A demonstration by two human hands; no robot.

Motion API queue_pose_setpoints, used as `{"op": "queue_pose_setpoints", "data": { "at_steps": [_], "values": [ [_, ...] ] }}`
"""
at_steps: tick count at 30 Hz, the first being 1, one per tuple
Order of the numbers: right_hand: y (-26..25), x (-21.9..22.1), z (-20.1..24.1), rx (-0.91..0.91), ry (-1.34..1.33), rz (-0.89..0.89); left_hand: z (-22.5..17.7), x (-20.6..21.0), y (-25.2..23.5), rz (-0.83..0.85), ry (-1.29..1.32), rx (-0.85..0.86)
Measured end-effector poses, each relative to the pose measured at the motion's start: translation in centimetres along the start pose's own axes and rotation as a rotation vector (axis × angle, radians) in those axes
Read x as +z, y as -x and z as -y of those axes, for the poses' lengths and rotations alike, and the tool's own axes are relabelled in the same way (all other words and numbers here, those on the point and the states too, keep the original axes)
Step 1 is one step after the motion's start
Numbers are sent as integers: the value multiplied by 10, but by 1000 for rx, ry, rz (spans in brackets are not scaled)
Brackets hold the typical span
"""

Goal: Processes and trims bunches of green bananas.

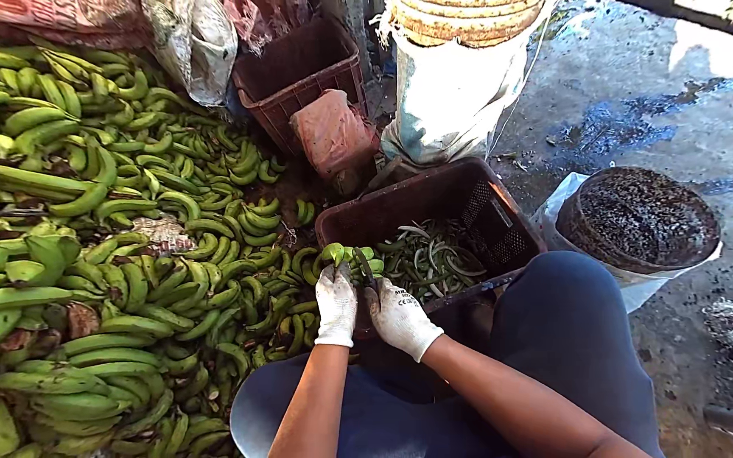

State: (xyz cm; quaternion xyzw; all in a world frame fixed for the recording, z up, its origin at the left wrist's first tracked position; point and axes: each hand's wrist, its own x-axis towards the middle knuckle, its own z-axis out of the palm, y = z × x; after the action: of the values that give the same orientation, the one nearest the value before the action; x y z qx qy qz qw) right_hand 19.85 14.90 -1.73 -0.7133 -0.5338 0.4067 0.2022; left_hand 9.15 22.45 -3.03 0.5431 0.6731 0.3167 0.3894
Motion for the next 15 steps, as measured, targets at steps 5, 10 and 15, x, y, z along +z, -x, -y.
{"op": "queue_pose_setpoints", "data": {
  "at_steps": [5, 10, 15],
  "values": [
    [-6, -9, -2, 18, 0, 32, -3, 3, 0, 0, -265, 117],
    [2, -2, -8, 30, 15, 14, 1, 8, -5, 16, -62, 46],
    [-8, 0, -12, 24, -8, -14, -4, 12, -3, 19, 63, -20]
  ]
}}
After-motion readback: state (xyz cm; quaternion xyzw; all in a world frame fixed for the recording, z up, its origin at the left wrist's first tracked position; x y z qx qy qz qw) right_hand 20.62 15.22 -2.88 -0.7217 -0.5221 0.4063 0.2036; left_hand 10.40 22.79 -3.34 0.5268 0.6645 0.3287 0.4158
